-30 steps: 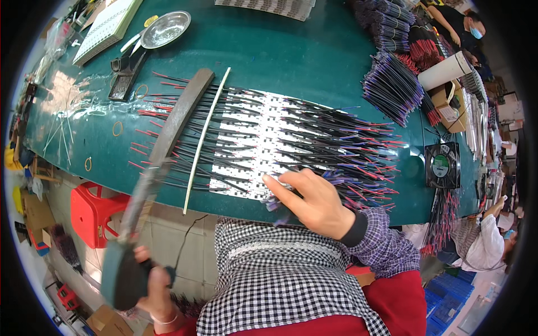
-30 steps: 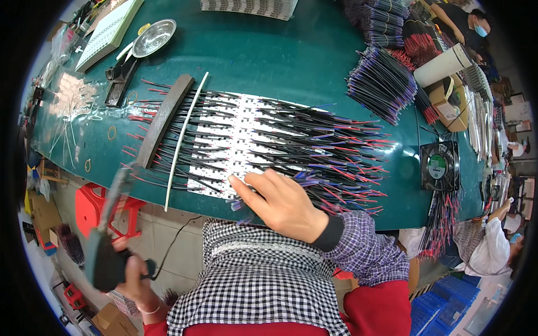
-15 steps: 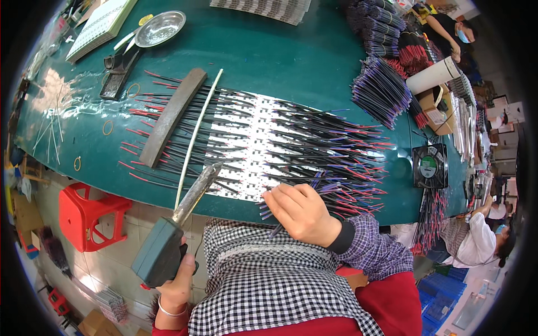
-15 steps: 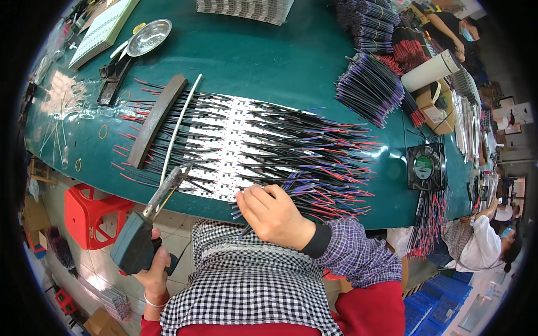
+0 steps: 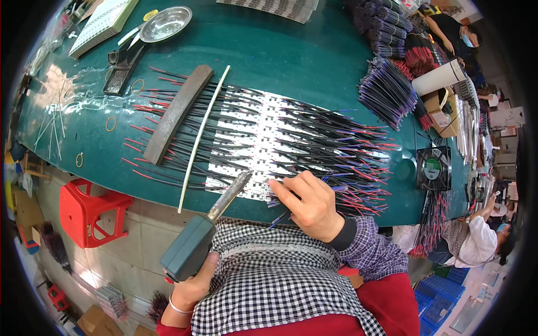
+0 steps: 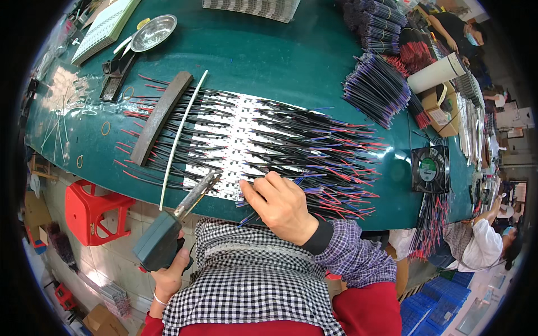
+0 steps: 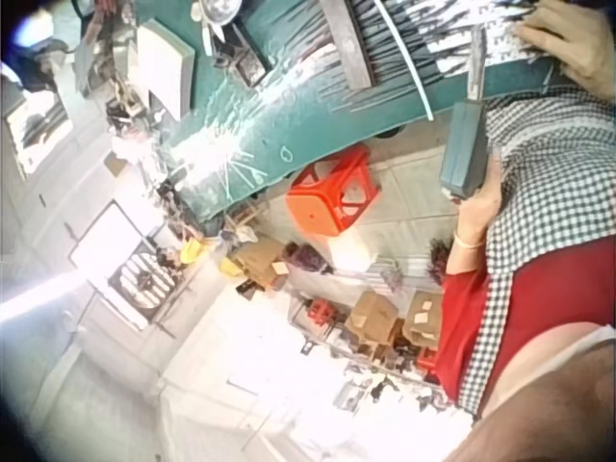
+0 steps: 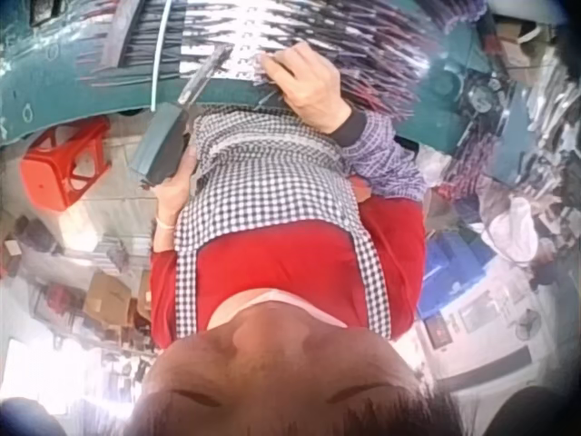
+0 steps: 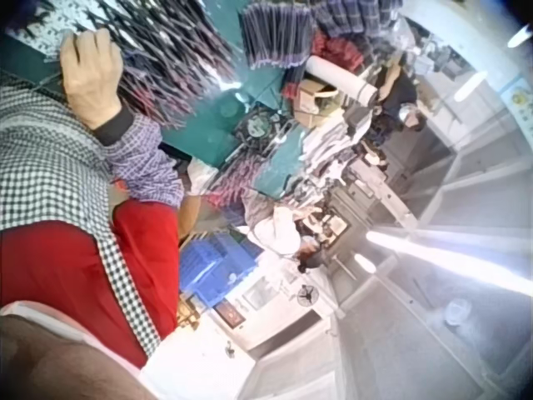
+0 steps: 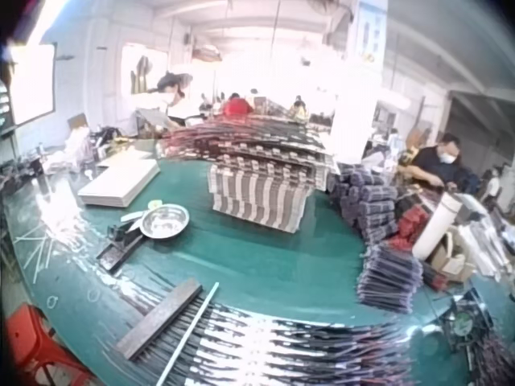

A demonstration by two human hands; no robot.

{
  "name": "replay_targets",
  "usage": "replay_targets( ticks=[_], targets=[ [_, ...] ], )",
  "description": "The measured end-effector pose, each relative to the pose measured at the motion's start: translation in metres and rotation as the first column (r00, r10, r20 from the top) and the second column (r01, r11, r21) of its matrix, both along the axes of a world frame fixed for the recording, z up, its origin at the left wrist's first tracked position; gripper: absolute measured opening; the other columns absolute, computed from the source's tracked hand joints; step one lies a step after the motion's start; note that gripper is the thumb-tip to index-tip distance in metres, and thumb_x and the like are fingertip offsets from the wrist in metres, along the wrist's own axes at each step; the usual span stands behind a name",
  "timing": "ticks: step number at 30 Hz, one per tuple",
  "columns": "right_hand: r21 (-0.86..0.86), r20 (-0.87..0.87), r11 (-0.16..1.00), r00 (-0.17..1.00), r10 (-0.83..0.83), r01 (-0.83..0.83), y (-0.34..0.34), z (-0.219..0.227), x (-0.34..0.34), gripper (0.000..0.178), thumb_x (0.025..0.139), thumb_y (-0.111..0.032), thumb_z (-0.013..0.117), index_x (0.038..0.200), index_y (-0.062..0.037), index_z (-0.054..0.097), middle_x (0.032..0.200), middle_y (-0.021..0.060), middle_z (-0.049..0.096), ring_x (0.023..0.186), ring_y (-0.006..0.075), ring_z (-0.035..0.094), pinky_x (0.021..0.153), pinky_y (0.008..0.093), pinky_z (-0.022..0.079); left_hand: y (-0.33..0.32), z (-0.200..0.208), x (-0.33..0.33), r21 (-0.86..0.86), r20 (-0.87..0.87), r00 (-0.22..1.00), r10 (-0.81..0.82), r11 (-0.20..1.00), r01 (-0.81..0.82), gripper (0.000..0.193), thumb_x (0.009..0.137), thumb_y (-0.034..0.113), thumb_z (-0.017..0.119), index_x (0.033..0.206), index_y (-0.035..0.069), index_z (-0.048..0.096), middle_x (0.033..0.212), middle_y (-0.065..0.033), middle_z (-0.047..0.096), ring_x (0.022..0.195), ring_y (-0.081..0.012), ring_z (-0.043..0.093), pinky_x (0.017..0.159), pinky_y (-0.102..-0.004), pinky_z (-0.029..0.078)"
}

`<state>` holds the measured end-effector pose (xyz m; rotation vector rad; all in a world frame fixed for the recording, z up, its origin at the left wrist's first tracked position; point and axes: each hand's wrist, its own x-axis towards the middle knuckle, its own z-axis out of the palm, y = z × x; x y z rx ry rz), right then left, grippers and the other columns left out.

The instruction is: The person uses a handheld heating tool to bond wires onto circuit strips while holding them in place by hand, then aligns and arranges the wires across the strips using a stick and hands.

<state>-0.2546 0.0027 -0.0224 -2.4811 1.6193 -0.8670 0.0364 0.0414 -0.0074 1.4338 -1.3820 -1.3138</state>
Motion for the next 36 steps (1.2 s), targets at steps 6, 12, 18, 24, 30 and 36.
replay_targets(
  ticks=[6, 12, 18, 24, 30, 36],
  targets=[
    [-0.024, -0.083, 1.0, 0.997, 0.005, -0.007, 0.0, -0.001, -0.001, 0.045, 0.065, -0.003, 0.068, 0.11, -0.0005, 0.073, 0.089, 0.0068, 0.063, 0.075, 0.0207, 0.06, 0.06, 0.031, 0.05, -0.006, -0.004, -0.003, -0.02, 0.169, 0.975, -0.146, 0.988, 0.151, 0.023, 0.077, 0.001, 0.078, 0.099, -0.004, 0.072, 0.089, -0.0149, 0.071, 0.075, -0.0251, 0.07, 0.069, -0.033, 0.056],
    [-0.038, -0.086, 0.999, 0.996, 0.013, -0.016, 0.001, -0.001, -0.001, 0.042, 0.067, -0.004, 0.069, 0.109, -0.001, 0.074, 0.087, 0.0064, 0.062, 0.075, 0.0206, 0.06, 0.059, 0.0307, 0.05, -0.013, 0.003, -0.008, -0.121, 0.265, 0.927, -0.263, 0.945, 0.303, 0.024, 0.075, -0.001, 0.077, 0.098, -0.005, 0.071, 0.095, -0.0158, 0.072, 0.079, -0.0254, 0.072, 0.072, -0.0318, 0.057],
    [-0.093, -0.091, 0.995, 0.996, 0.019, -0.027, -0.001, -0.005, -0.002, 0.03, 0.076, -0.011, 0.066, 0.104, -0.0004, 0.071, 0.083, 0.0027, 0.052, 0.077, 0.0185, 0.056, 0.057, 0.03, 0.043, -0.019, 0.009, -0.016, -0.177, 0.291, 0.923, -0.25, 0.934, 0.309, 0.023, 0.074, 0.0, 0.078, 0.095, -0.004, 0.07, 0.094, -0.016, 0.071, 0.077, -0.0263, 0.071, 0.071, -0.0314, 0.056],
    [-0.113, -0.107, 0.993, 0.994, 0.015, -0.027, 0.0, -0.006, 0.0, 0.028, 0.076, -0.01, 0.067, 0.101, 0.0013, 0.071, 0.081, 0.0029, 0.053, 0.077, 0.0186, 0.056, 0.057, 0.0299, 0.042, -0.02, 0.014, -0.017, -0.163, 0.303, 0.918, -0.254, 0.936, 0.313, 0.022, 0.075, 0.001, 0.079, 0.094, -0.004, 0.07, 0.092, -0.0156, 0.07, 0.076, -0.0266, 0.071, 0.069, -0.032, 0.056],
    [-0.091, -0.117, 0.996, 0.993, 0.007, -0.017, 0.002, -0.003, 0.002, 0.04, 0.068, -0.006, 0.068, 0.108, 0.0009, 0.073, 0.087, 0.0075, 0.061, 0.073, 0.0208, 0.059, 0.058, 0.0306, 0.048, -0.019, 0.013, -0.016, -0.125, 0.309, 0.917, -0.252, 0.945, 0.301, 0.02, 0.076, 0.002, 0.079, 0.093, -0.003, 0.07, 0.089, -0.0142, 0.07, 0.074, -0.026, 0.071, 0.067, -0.0318, 0.056],
    [-0.124, -0.12, 0.992, 0.993, 0.007, -0.022, 0.0, -0.004, 0.002, 0.026, 0.078, -0.008, 0.066, 0.1, 0.0025, 0.071, 0.08, 0.0036, 0.053, 0.075, 0.0185, 0.055, 0.057, 0.0297, 0.041, -0.007, -0.003, -0.002, -0.184, 0.337, 0.909, -0.247, 0.929, 0.321, 0.02, 0.074, 0.001, 0.079, 0.093, -0.003, 0.073, 0.086, -0.0138, 0.069, 0.07, -0.0262, 0.07, 0.062, -0.0321, 0.055]
  ],
)
